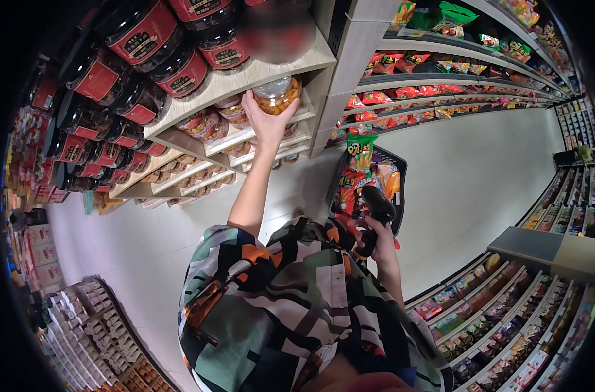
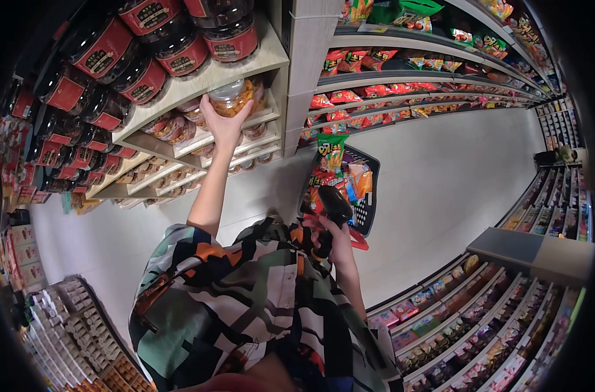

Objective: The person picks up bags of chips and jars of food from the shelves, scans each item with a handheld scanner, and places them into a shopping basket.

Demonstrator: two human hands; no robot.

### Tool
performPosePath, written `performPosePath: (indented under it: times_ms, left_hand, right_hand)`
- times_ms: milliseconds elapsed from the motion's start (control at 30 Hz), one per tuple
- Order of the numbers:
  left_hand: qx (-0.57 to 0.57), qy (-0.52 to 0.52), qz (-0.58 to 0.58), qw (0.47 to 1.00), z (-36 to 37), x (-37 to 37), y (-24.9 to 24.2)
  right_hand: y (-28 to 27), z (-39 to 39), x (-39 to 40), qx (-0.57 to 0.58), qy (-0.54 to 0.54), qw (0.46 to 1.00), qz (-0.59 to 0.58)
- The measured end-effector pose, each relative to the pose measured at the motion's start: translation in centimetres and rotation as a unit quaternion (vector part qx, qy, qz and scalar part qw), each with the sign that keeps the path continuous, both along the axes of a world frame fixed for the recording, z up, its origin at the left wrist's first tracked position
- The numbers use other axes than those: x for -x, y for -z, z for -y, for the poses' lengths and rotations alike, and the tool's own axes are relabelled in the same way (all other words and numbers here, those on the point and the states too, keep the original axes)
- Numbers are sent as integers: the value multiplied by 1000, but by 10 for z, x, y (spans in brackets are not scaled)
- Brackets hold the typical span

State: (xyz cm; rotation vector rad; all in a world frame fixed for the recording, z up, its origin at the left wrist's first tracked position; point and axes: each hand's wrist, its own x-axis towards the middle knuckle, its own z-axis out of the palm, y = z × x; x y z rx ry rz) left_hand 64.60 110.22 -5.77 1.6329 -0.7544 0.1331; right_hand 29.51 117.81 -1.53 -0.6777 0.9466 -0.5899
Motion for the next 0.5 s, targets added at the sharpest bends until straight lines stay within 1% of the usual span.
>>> performPosePath:
  times_ms: [67,133,200,233,333,500]
  left_hand:
    - [21,-5,18,1000,-6,5,-1]
    - [24,10,30,999,-10,3,4]
    - [40,12,32,999,-12,3,8]
    - [30,4,49,998,-11,1,7]
    - [29,-12,33,999,-7,0,7]
    - [21,-20,31,999,2,-5,9]
  right_hand:
    - [4,-2,5,-25,-13,999,-28]
    - [8,-2,10,-22,-16,999,-30]
    - [13,-2,14,-41,16,999,-26]
    - [13,-1,15,-42,17,999,-27]
    - [15,3,18,-60,33,997,-24]
    - [27,4,22,-51,10,998,-27]
